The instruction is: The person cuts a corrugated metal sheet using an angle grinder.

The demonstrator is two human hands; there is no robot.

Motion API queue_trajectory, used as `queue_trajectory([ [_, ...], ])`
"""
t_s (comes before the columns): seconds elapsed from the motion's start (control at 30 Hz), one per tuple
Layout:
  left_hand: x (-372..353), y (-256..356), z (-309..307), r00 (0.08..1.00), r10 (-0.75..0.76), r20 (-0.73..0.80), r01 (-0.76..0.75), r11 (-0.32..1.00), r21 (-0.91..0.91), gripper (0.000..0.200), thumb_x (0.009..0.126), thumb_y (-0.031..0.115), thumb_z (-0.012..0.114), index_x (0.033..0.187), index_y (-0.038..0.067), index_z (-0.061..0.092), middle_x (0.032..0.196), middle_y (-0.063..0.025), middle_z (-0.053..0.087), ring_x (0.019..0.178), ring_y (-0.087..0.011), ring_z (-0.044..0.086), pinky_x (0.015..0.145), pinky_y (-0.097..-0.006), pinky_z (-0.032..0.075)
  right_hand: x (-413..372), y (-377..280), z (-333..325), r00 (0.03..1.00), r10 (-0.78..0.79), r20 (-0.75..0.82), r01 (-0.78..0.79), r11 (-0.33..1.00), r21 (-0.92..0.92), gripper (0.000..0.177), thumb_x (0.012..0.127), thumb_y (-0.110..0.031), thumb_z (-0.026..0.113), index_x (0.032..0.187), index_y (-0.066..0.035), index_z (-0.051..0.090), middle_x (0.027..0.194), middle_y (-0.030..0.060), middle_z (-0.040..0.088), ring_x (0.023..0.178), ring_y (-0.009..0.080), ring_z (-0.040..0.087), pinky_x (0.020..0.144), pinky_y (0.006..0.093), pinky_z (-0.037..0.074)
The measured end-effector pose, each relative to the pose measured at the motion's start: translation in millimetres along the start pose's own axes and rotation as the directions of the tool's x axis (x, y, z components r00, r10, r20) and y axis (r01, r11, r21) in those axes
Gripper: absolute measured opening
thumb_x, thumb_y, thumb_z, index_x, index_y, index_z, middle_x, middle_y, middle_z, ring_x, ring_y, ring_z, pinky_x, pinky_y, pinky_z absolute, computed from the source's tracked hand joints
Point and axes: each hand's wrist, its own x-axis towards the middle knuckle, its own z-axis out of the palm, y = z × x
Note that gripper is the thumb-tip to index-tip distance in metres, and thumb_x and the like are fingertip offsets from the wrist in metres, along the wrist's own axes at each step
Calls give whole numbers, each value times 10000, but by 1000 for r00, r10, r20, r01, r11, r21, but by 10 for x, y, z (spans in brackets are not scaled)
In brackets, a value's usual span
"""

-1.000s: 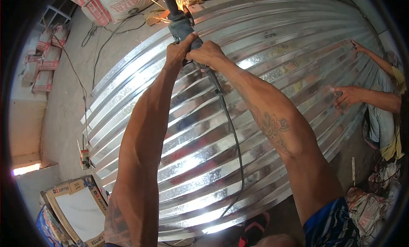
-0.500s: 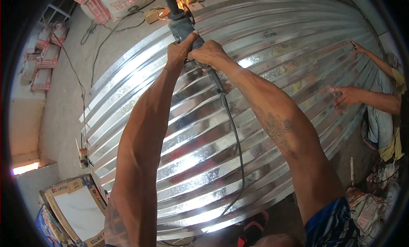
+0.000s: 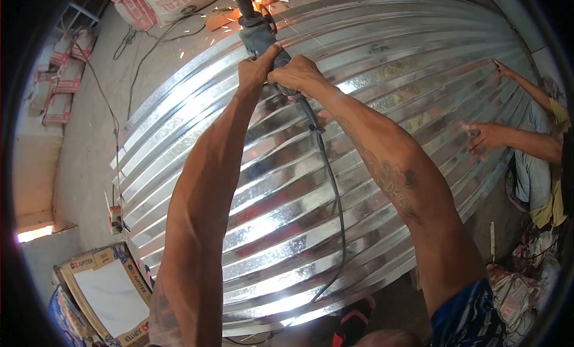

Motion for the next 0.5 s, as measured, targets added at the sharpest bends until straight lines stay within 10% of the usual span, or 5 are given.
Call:
queue_trajectory([
  [0.5,-22,-29,-4,999,-24,-36,26,999,36,745,655,543,851,969,-118,713,906,-180,724,775,-227,682,685,-342,523,16,83,34,999,-20,-42,16,997,-77,593,614,-386,782,992,66,721,1045,231,725,948,301,730,794,359,592],
])
